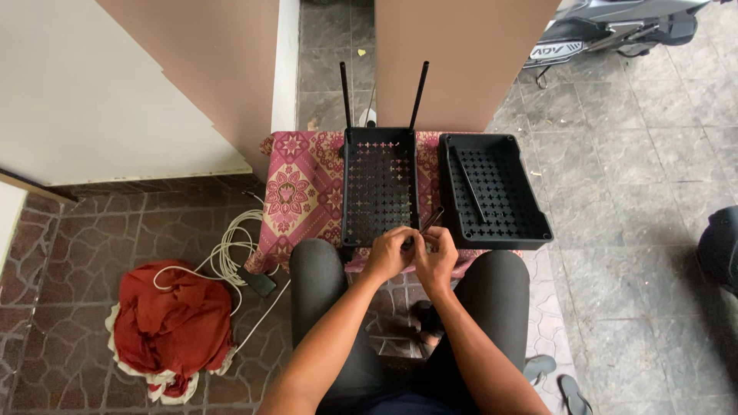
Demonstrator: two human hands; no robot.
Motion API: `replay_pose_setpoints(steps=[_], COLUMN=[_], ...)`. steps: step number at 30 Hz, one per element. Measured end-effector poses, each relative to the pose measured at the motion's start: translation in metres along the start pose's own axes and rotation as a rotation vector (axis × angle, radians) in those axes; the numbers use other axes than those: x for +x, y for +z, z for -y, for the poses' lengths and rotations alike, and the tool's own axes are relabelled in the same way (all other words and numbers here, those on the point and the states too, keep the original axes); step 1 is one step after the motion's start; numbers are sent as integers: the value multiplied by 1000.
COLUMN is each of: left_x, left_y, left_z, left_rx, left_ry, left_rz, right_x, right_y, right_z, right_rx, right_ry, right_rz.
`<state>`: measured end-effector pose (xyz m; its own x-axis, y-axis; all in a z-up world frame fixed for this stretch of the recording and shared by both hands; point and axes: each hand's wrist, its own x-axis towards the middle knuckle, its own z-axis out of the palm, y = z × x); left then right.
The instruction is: The person sits on the floor and assembles a black plastic tray with legs. They insert the legs into the tray, then attach wheels to the bottom of the legs, and finally place the tray on top of the assembled legs.
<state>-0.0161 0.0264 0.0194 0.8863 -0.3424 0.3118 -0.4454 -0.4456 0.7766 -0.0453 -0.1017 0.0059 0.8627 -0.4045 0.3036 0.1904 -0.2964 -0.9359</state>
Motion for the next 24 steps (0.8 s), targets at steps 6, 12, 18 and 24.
replay_pose_setpoints(steps=[6, 12, 18, 24], left_x=[0, -2, 0, -1], left_y=[2, 5, 2, -1], left_z=[3, 5, 0, -4], left_rx=[-76, -45, 19, -50], left_ry=[-74, -18, -27, -17], left_rz=[25, -15, 10, -19], right_x=[2, 1, 0, -1], right_y=[-2, -4, -2, -1], right_z=[1, 6, -2, -4], right_rx=[-43, -37, 38, 42], right_ry=[-25, -81, 36, -9], right_rz=[23, 12, 9, 23])
